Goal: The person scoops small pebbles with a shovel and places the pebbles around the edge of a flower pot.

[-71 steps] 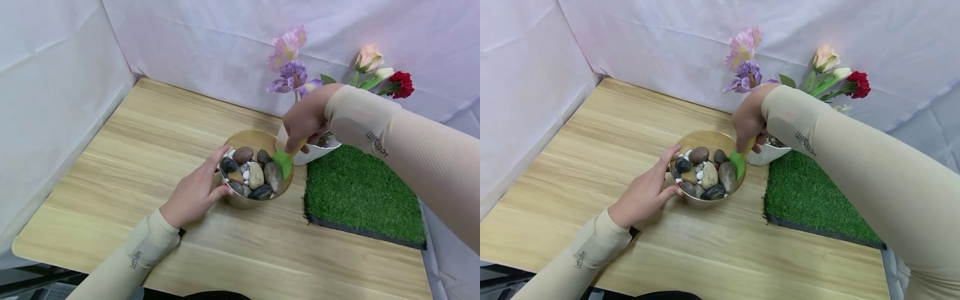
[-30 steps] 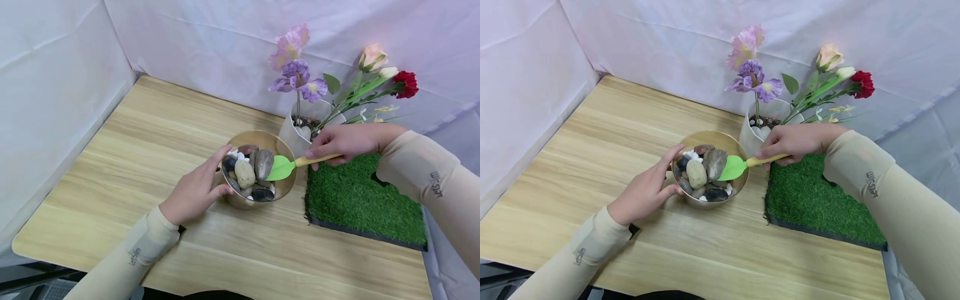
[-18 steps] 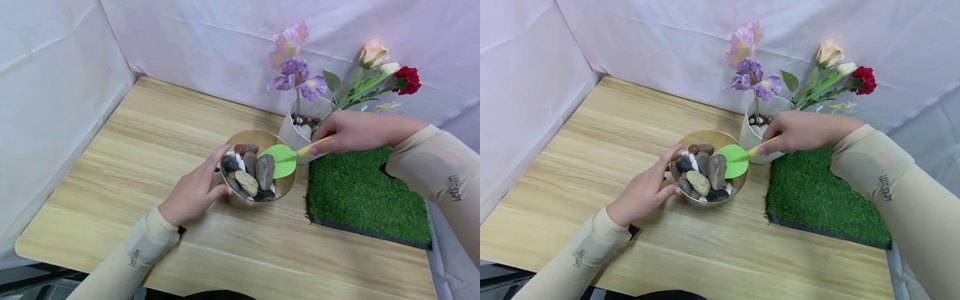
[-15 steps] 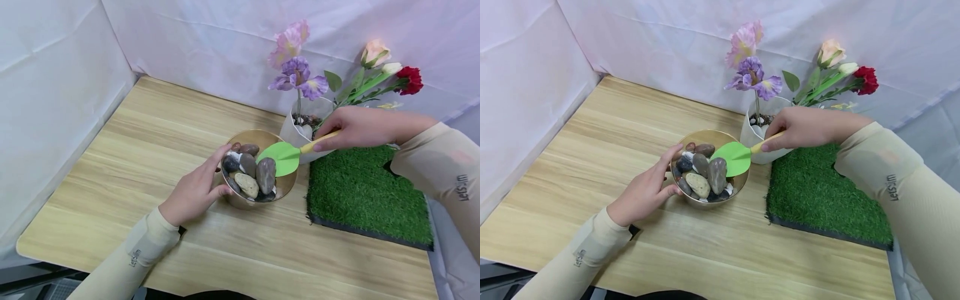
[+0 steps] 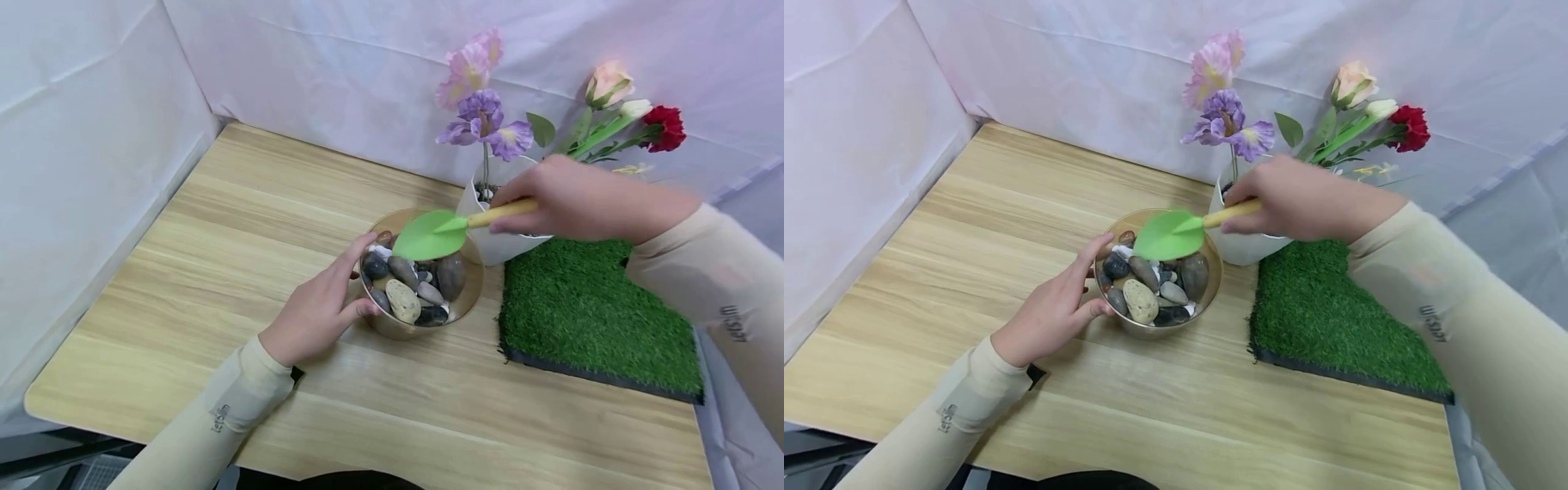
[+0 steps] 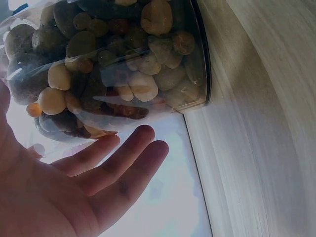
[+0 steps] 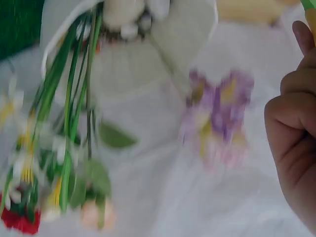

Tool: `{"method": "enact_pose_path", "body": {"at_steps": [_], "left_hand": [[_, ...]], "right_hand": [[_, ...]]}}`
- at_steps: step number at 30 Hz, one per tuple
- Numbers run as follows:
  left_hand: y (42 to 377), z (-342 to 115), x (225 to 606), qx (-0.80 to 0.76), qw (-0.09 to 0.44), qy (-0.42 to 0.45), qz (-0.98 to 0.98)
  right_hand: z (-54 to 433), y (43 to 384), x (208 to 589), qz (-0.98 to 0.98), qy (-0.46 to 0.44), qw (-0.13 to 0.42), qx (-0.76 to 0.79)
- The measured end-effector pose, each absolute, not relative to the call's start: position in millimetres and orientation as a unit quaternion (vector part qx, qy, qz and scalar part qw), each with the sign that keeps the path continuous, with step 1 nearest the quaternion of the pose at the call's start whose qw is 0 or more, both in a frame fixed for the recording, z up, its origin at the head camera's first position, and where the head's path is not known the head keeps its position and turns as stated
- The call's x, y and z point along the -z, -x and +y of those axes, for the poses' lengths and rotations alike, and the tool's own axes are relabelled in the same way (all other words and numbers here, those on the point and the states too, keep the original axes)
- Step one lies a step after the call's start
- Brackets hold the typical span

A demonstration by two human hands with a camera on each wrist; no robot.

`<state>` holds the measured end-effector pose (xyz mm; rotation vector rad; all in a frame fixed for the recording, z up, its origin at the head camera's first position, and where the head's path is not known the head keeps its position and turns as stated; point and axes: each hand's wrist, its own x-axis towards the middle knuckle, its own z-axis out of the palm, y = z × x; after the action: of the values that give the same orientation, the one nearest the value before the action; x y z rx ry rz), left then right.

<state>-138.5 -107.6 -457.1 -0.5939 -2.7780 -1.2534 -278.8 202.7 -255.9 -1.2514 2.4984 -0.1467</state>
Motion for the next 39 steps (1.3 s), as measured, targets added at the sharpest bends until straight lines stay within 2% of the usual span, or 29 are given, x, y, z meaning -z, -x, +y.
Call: {"method": "enact_pose_path", "body": {"at_steps": [4,9,12,14,21,24,26,32,36,39], "left_hand": [[139,-107,458,0.405,0.016,0.192,-0.894],[140,-107,458,0.406,0.012,0.195,-0.893],[140,-107,458,0.405,0.012,0.192,-0.894],[140,-106,457,0.406,0.012,0.189,-0.894],[141,-104,458,0.404,0.012,0.19,-0.895],[141,-104,458,0.408,0.01,0.19,-0.893],[141,-103,458,0.407,0.011,0.191,-0.893],[141,-104,458,0.406,0.007,0.187,-0.895],[140,-105,458,0.405,0.008,0.187,-0.895],[140,-105,459,0.405,0.015,0.185,-0.895]], "right_hand": [[199,277,273,0.863,0.441,0.237,0.065],[210,279,272,0.855,0.398,0.326,0.064],[213,280,270,0.848,0.395,0.348,0.058],[213,279,268,0.853,0.399,0.331,0.056],[198,270,268,0.883,0.433,0.174,0.052],[187,264,268,0.886,0.44,0.146,0.026],[182,260,267,0.888,0.436,0.144,0.016],[163,243,270,0.895,0.402,0.191,-0.007],[151,226,270,0.889,0.425,0.156,-0.072],[143,227,267,0.884,0.425,0.182,-0.066]]}}
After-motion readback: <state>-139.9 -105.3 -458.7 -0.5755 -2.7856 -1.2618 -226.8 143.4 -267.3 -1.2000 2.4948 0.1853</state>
